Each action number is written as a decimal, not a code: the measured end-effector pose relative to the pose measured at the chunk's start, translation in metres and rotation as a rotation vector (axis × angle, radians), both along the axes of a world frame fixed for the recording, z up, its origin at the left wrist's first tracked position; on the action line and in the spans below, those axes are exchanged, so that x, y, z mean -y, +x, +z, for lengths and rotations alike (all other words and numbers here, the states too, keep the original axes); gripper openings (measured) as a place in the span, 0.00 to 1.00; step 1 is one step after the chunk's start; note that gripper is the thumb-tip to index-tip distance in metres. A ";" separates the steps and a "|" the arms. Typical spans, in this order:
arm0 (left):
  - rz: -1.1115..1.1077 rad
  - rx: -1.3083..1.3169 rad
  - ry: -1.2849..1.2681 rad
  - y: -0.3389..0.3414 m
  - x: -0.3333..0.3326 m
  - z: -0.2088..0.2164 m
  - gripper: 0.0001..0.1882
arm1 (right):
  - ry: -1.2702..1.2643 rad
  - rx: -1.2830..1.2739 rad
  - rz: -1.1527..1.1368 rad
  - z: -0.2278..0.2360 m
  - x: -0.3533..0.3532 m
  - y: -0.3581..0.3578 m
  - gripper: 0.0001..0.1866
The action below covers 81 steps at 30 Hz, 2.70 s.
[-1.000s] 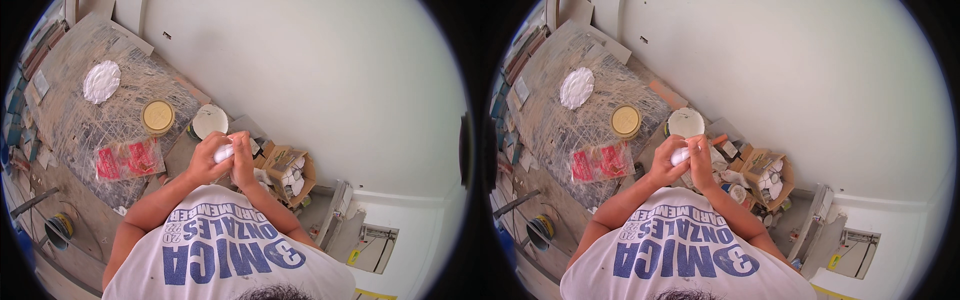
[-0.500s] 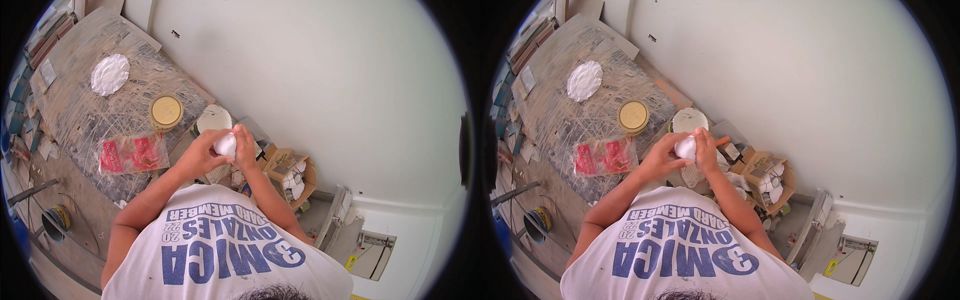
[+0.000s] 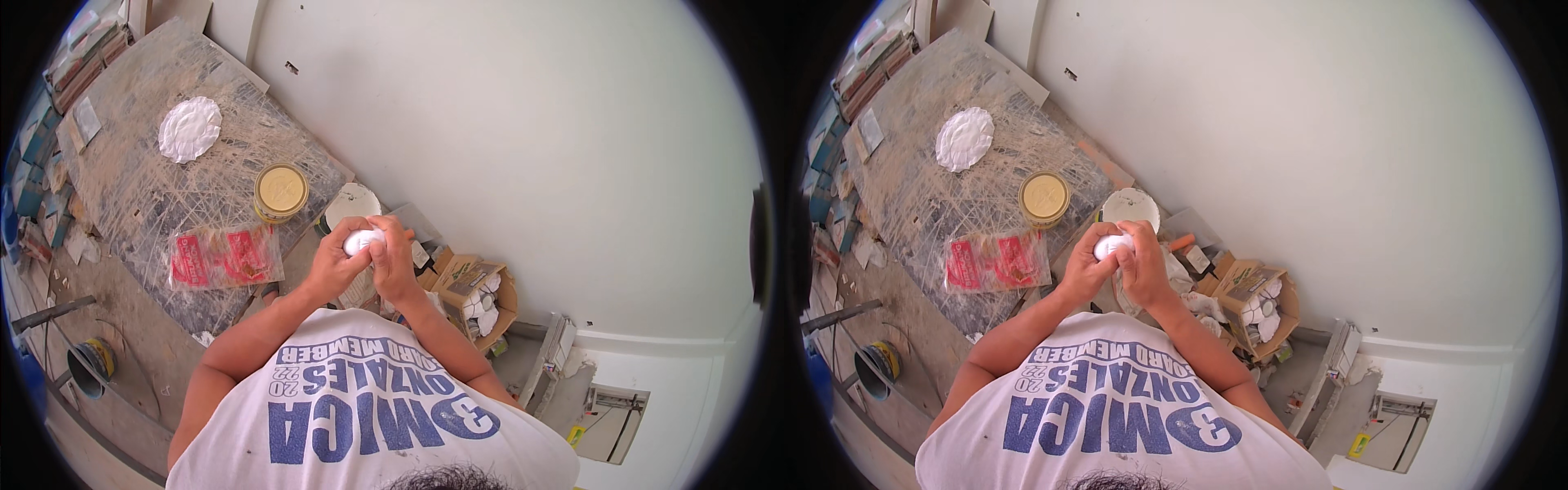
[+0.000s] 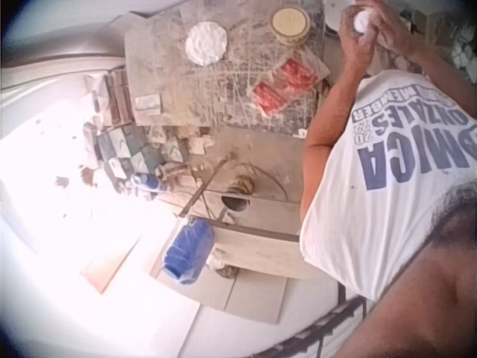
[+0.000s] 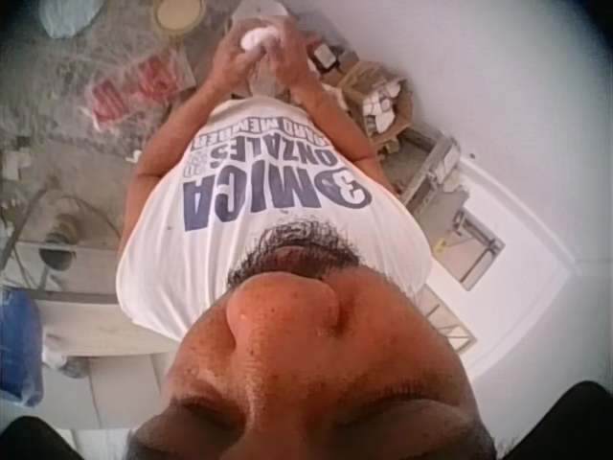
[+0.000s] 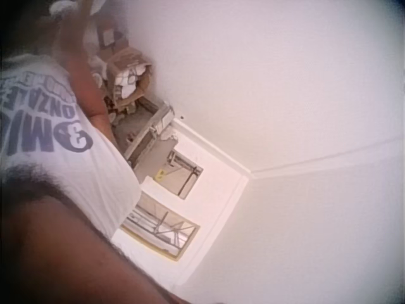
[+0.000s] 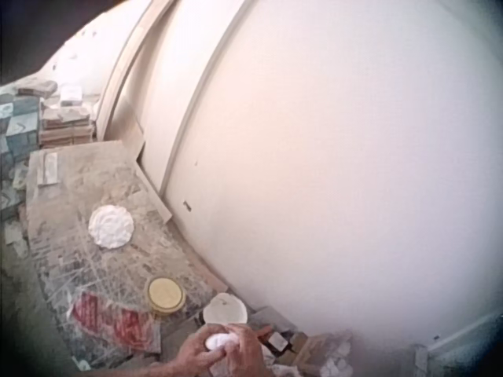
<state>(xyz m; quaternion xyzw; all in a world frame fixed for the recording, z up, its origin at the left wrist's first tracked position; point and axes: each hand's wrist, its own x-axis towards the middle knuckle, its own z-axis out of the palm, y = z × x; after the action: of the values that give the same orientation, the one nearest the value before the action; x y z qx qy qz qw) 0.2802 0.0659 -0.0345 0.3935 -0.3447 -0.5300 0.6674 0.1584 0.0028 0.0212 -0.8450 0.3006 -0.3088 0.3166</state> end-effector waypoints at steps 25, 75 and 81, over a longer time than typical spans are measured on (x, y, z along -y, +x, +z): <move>-0.410 -0.702 0.313 0.030 -0.015 0.009 0.20 | 0.034 -0.066 0.045 -0.008 -0.014 -0.001 0.24; 0.688 0.645 0.289 0.090 -0.045 -0.085 0.21 | -0.142 -0.626 0.351 -0.028 0.056 0.156 0.22; 0.659 0.644 0.239 0.102 -0.041 -0.066 0.21 | -0.223 -0.685 0.388 -0.035 0.056 0.166 0.23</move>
<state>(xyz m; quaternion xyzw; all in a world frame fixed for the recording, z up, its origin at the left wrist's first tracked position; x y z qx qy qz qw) 0.3824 0.1066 -0.1006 0.7001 -0.3276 -0.1771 0.6092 0.3243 -0.0536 -0.0142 -0.9692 0.1883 0.0252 0.1569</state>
